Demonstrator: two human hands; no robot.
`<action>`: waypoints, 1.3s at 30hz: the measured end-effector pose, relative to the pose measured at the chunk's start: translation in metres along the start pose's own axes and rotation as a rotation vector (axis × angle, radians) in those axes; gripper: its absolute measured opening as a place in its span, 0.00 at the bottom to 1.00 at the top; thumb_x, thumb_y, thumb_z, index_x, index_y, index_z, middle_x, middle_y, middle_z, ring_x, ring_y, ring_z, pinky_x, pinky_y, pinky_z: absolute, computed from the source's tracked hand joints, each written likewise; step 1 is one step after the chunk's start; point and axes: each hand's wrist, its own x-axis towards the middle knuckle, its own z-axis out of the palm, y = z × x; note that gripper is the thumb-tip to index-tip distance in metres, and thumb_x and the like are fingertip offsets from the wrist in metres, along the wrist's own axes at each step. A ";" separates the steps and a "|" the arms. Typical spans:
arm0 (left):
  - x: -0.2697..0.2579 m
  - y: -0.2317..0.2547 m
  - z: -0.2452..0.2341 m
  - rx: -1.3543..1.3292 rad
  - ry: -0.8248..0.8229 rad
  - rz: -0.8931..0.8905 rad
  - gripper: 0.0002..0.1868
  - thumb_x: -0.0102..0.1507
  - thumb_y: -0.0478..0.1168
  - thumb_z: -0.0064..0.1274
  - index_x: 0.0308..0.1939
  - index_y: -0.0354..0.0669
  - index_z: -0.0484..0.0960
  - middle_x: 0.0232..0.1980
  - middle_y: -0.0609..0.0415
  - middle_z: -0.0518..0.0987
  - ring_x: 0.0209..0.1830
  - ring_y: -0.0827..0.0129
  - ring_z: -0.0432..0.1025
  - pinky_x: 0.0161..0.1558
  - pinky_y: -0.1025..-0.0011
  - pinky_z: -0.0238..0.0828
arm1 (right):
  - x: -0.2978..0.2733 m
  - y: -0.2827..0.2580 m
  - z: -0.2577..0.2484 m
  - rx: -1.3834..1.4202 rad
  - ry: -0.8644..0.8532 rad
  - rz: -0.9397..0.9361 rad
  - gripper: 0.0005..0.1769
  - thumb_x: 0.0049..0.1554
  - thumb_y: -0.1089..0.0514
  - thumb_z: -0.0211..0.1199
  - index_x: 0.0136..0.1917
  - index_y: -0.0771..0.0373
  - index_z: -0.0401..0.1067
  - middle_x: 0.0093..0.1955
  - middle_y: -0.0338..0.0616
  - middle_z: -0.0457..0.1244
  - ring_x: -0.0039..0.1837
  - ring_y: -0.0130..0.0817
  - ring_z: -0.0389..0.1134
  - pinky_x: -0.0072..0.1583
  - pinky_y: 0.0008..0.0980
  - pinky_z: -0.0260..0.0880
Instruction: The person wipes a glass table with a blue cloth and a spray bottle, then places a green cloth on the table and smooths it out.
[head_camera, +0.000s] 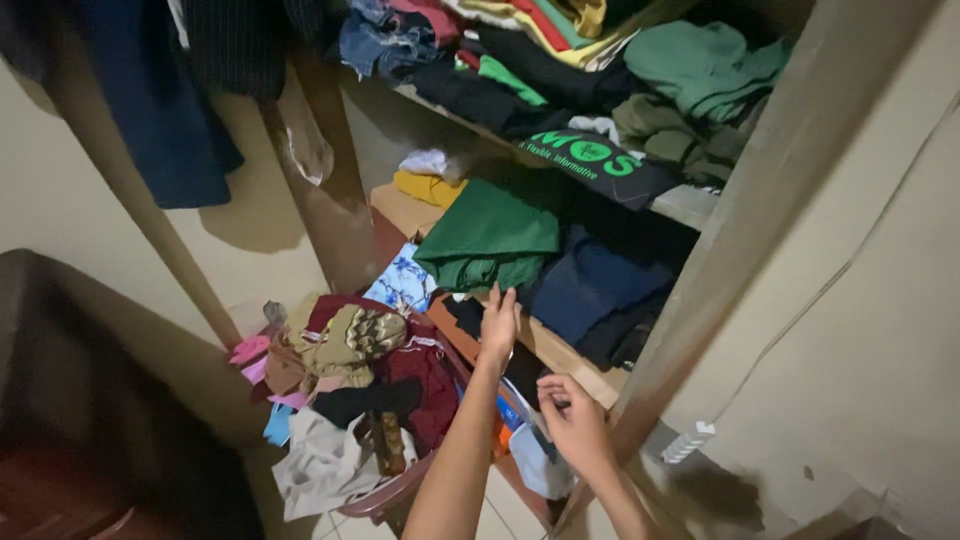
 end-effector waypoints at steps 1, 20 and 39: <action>0.009 -0.010 0.001 -0.002 -0.001 0.002 0.39 0.65 0.61 0.40 0.79 0.54 0.63 0.77 0.50 0.69 0.77 0.58 0.62 0.71 0.67 0.52 | 0.002 0.003 -0.003 -0.001 0.002 -0.002 0.10 0.58 0.56 0.61 0.52 0.52 0.78 0.48 0.33 0.75 0.51 0.25 0.77 0.51 0.24 0.75; 0.029 0.002 -0.019 0.578 0.173 0.432 0.12 0.62 0.43 0.51 0.45 0.46 0.86 0.36 0.28 0.80 0.41 0.29 0.75 0.44 0.45 0.68 | -0.006 0.002 0.001 0.116 0.000 0.070 0.13 0.57 0.60 0.60 0.56 0.57 0.76 0.53 0.39 0.74 0.57 0.29 0.76 0.58 0.26 0.73; -0.282 -0.075 -0.055 0.218 0.040 0.692 0.08 0.66 0.35 0.47 0.41 0.40 0.82 0.43 0.49 0.84 0.45 0.54 0.79 0.48 0.61 0.69 | -0.038 -0.022 0.021 0.404 -0.227 0.705 0.13 0.61 0.64 0.61 0.59 0.65 0.74 0.53 0.51 0.72 0.51 0.43 0.72 0.53 0.37 0.69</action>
